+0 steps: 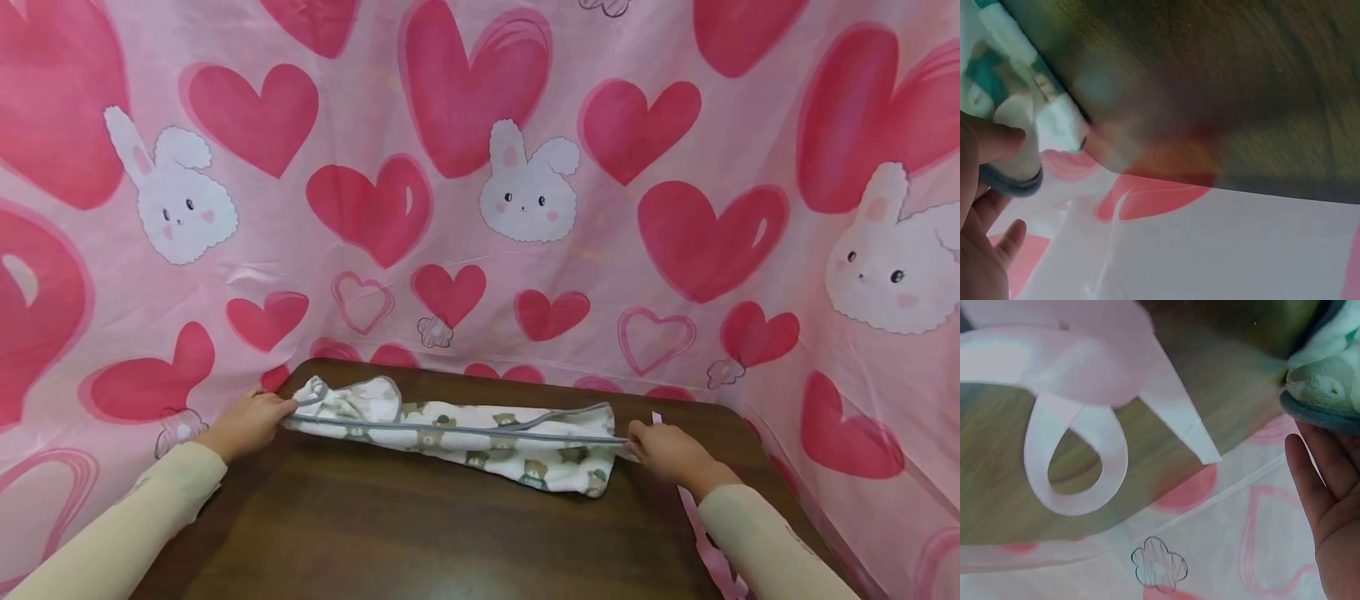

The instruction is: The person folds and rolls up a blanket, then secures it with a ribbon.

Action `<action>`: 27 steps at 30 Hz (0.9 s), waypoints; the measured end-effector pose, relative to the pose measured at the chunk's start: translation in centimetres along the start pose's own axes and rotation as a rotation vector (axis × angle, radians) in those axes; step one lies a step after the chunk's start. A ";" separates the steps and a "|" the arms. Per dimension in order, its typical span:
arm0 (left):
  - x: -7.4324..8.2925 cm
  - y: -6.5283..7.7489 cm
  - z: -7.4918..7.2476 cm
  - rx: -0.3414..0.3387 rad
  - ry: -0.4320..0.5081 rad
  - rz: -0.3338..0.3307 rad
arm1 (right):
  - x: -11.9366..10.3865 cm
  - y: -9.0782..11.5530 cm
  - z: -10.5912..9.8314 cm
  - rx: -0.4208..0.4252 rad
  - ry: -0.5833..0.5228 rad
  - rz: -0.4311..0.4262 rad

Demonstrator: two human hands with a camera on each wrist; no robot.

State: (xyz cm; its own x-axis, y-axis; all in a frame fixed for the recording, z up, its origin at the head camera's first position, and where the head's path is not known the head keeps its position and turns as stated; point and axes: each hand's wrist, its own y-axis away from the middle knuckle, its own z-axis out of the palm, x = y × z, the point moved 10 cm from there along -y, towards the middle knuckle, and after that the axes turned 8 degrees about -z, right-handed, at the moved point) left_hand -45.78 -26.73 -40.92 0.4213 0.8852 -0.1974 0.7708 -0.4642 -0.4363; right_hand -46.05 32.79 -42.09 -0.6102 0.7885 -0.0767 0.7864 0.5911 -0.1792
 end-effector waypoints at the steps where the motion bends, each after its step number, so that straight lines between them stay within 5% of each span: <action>1: 0.0 0.1 -0.1 -0.009 -0.003 -0.007 | 0.0 0.2 -0.2 0.001 -0.002 0.000; 9: -0.6 1.1 -1.1 -0.042 0.031 -0.072 | -1.1 2.3 -2.7 0.035 0.009 -0.018; 15: -0.9 1.5 -3.7 -0.007 0.056 -0.082 | -2.3 3.3 -5.2 0.097 0.028 -0.064; 20: -1.4 2.3 -4.7 -0.091 0.074 -0.160 | -3.3 4.2 -5.9 0.113 0.019 -0.090; 27: -0.7 4.9 -4.4 -0.198 0.069 -0.191 | -5.9 6.4 -5.2 0.122 -0.033 -0.205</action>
State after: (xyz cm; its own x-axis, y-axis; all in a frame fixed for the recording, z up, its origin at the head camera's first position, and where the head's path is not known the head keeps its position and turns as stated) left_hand -40.25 -29.73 -39.08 0.2855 0.9562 -0.0651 0.9149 -0.2921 -0.2788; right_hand -36.88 32.77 -37.68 -0.7602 0.6471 -0.0585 0.6298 0.7117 -0.3113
